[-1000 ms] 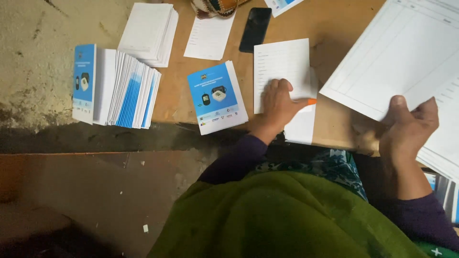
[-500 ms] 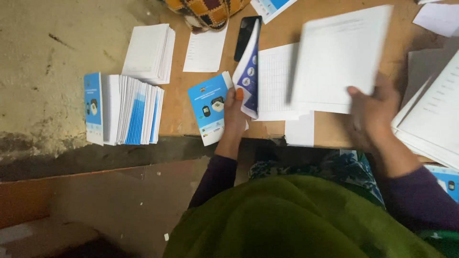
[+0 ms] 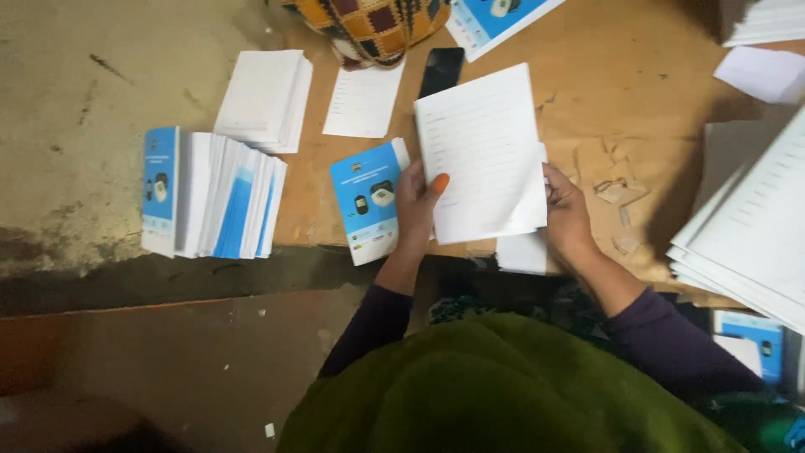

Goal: The person assembles booklets by inserting white paper sheets into blue covers. They repeatedly pick up a cover, insert a sheet, and place the finished booklet onto a growing stack on the table.

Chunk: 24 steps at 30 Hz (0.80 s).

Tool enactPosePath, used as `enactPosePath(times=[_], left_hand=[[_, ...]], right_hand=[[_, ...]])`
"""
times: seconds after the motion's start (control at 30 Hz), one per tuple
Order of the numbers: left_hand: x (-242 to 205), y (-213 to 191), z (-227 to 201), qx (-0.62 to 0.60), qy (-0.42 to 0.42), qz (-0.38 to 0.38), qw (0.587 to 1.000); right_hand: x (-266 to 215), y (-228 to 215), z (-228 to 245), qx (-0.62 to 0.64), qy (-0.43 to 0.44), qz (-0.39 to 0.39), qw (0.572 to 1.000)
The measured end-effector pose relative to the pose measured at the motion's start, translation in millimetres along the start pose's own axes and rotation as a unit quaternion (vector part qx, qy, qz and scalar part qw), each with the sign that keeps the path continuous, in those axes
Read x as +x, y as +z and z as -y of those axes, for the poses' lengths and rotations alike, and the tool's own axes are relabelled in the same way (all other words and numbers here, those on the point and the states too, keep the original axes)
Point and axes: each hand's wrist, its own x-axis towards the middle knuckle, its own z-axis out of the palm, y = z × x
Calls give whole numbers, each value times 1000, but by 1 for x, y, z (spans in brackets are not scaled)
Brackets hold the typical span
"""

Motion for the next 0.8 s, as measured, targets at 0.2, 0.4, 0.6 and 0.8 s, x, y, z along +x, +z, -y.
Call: enactPosePath(times=[0.2, 0.4, 0.6, 0.8], left_hand=[[-37, 41, -38, -70, 9, 127, 989], [-40, 133, -5, -156, 96, 295, 938], [2, 107, 25, 225, 95, 105, 964], [51, 46, 60, 575, 19, -42, 817]], right_hand=[[-59, -17, 122, -338, -56, -6, 939], [-93, -104, 132, -204, -224, -225, 926], [-148, -124, 185, -173, 86, -392, 900], [-133, -200, 110, -424, -8, -322, 847]])
